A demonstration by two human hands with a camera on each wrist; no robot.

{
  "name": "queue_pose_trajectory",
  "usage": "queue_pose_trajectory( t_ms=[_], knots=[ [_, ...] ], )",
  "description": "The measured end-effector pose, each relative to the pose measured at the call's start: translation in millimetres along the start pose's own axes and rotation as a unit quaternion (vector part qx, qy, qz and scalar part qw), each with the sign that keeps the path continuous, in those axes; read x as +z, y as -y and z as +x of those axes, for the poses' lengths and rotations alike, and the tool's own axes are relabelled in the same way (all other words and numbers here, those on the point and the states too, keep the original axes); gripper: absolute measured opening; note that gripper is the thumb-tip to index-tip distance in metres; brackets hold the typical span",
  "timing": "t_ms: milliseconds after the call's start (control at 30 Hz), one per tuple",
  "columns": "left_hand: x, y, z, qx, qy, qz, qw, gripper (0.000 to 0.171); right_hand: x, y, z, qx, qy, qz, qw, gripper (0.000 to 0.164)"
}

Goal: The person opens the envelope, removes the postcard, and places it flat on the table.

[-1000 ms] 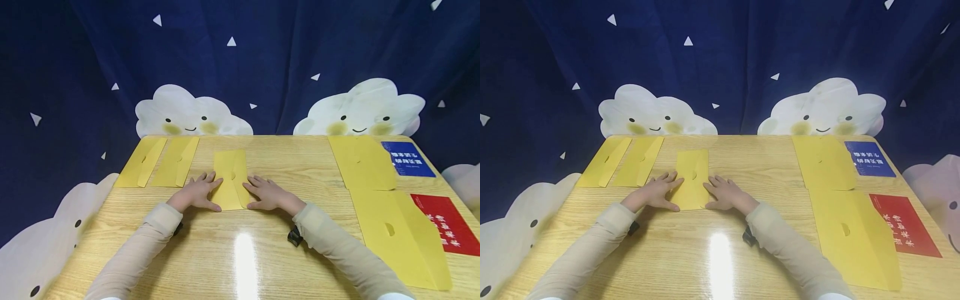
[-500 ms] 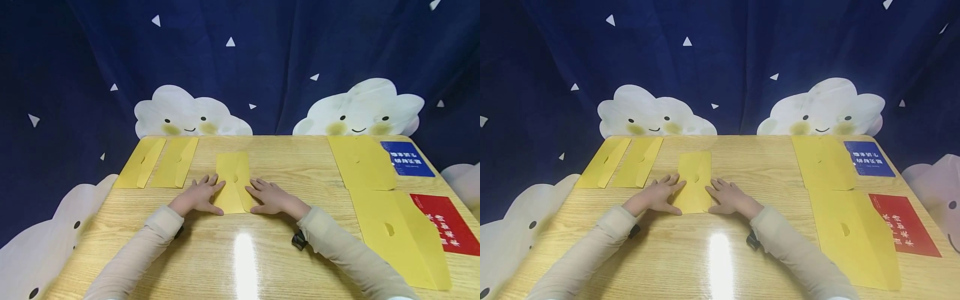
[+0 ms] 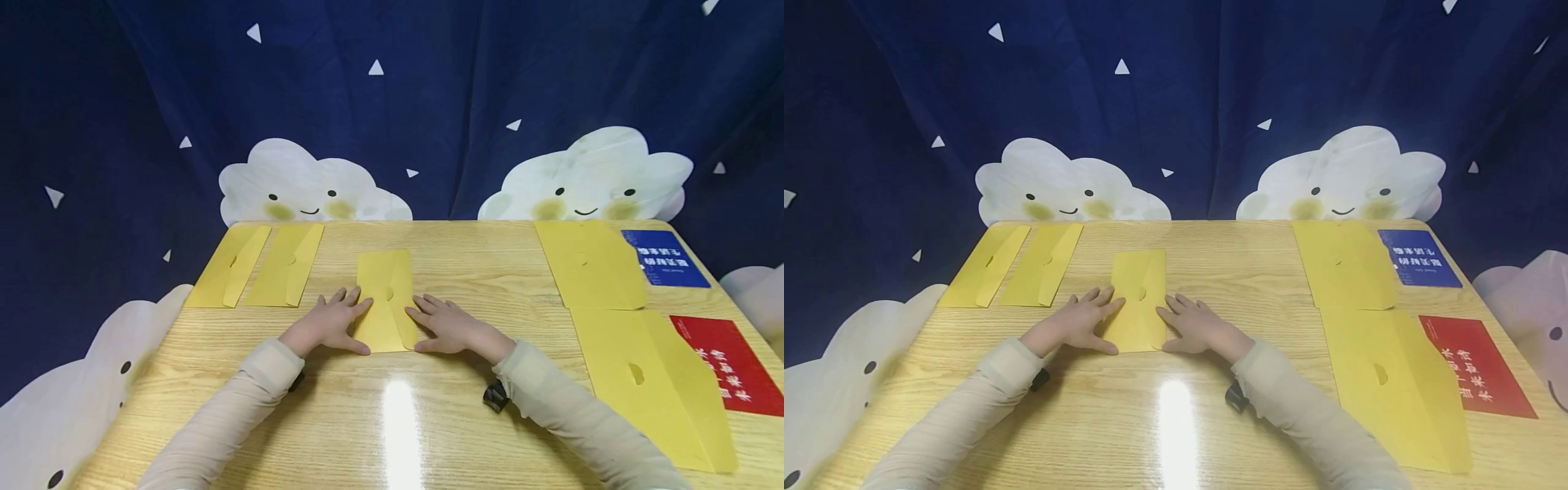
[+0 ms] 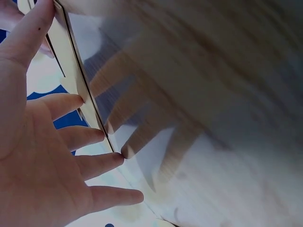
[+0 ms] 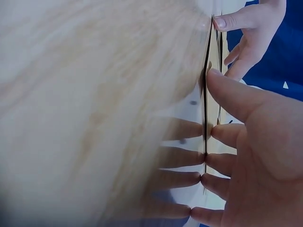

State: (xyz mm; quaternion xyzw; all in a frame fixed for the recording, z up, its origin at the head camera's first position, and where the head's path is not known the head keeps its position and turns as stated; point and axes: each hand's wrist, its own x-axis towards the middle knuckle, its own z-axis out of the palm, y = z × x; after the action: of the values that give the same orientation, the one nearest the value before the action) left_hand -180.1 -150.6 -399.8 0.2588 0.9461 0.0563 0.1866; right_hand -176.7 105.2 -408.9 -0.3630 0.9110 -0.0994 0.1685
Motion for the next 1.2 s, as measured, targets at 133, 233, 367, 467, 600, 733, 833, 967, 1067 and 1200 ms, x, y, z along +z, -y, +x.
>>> queue_pose_trajectory(
  t_ms=[133, 233, 367, 467, 600, 733, 833, 967, 1067, 1200],
  knots=[
    [0.5, -2.3, -0.1, 0.0, 0.002, 0.003, 1.0, 0.098, -1, 0, -4, -0.002, 0.003, 0.01, 1.0, 0.071],
    [0.8, -4.1, -0.1, 0.002, 0.003, 0.004, 1.0, 0.098, -1, 0, -8, -0.004, 0.005, 0.014, 1.0, 0.071],
    [1.2, -6.7, -0.3, 0.003, 0.006, 0.008, 0.9999, 0.098, -1, 0, -12, -0.006, 0.005, 0.016, 1.0, 0.07],
    [1.0, -9.2, -0.5, 0.004, 0.007, 0.009, 0.9999, 0.098, -1, -1, -14, -0.005, 0.006, 0.016, 1.0, 0.07],
    [0.6, -13.9, -1.0, 0.007, 0.009, 0.012, 0.9999, 0.098, 1, -3, -17, -0.004, 0.009, 0.012, 1.0, 0.07],
    [1.4, -18.5, -1.0, 0.006, 0.011, 0.023, 0.9997, 0.099, 1, -5, -20, -0.005, 0.012, 0.011, 1.0, 0.07],
    [2.2, -20.9, -0.8, 0.005, 0.012, 0.03, 0.9995, 0.099, 1, -5, -23, -0.005, 0.015, 0.014, 1.0, 0.07],
    [2.6, -24.1, -0.8, 0.006, 0.011, 0.037, 0.9992, 0.098, 0, -5, -27, -0.007, 0.018, 0.018, 1.0, 0.068],
    [3.1, -26.9, -0.5, 0.01, 0.012, 0.039, 0.9991, 0.098, -1, -6, -32, -0.012, 0.018, 0.022, 1.0, 0.067],
    [3.8, -30.5, 0.3, 0.016, 0.012, 0.038, 0.9991, 0.097, -1, -8, -38, -0.016, 0.019, 0.022, 0.999, 0.066]
  ],
)
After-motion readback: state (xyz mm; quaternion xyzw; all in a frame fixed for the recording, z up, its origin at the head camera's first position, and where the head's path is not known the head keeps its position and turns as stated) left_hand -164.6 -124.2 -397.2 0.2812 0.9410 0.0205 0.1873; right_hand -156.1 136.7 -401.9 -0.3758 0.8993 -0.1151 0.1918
